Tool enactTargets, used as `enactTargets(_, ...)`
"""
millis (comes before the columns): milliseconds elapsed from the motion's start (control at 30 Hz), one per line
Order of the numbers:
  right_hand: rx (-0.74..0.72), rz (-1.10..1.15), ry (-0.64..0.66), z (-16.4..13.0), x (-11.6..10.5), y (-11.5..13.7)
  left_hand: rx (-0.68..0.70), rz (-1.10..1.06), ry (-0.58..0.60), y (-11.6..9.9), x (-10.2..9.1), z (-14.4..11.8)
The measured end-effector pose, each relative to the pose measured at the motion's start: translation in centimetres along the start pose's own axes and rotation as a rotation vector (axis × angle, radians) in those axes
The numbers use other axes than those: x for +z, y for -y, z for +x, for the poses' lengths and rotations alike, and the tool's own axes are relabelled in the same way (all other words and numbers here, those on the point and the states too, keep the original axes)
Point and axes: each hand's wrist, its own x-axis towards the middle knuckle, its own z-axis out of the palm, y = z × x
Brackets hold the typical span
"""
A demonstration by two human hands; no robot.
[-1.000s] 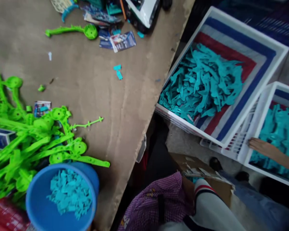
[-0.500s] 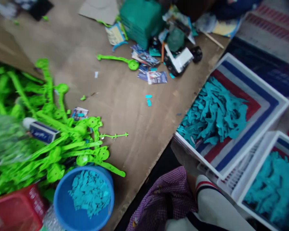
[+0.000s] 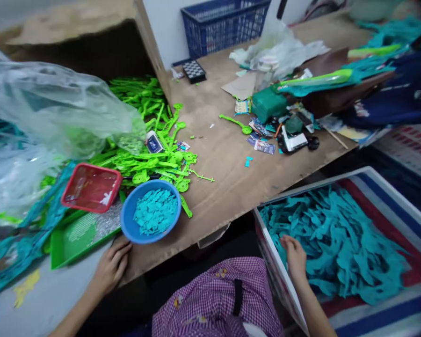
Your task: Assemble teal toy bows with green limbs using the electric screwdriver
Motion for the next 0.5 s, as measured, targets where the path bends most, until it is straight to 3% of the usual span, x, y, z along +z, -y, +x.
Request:
enactTargets(67,-0.185,0.049,-0.005,2.5,-0.6,4.7,-0.029,0.017,0.028,-0.6,-0.2,0.4)
enactTargets(133,-0.391,0.057,0.014,5.8,1.1,10.8,-0.035,0.035,0.03,-1.0,-0.3,0.4)
enactTargets(200,-0.582,-0.081,0.053,8.6,4.9,17.2,-0.019,0.057,-0.009,-1.3,-0.4,0.1)
enactTargets(233,-0.628,-0.224,0.081,9.5,7.2,20.1,-0.008,0.072,-0.042,-1.4,-0.4,0.0)
enactTargets(300,-0.676,-0.291,0.123,10.1,11.7,24.9,0.013,0.106,-0.109,-1.3,-0.2,-0.3)
enactTargets(400,-0.825,-0.345,0.229,9.9,16.7,29.1,0.031,0.14,-0.174,-0.7,0.3,-0.6)
enactTargets(500,-0.93,-0.403,0.216,12.2,17.7,31.4,0.027,0.129,-0.192,-0.5,0.5,-0.8)
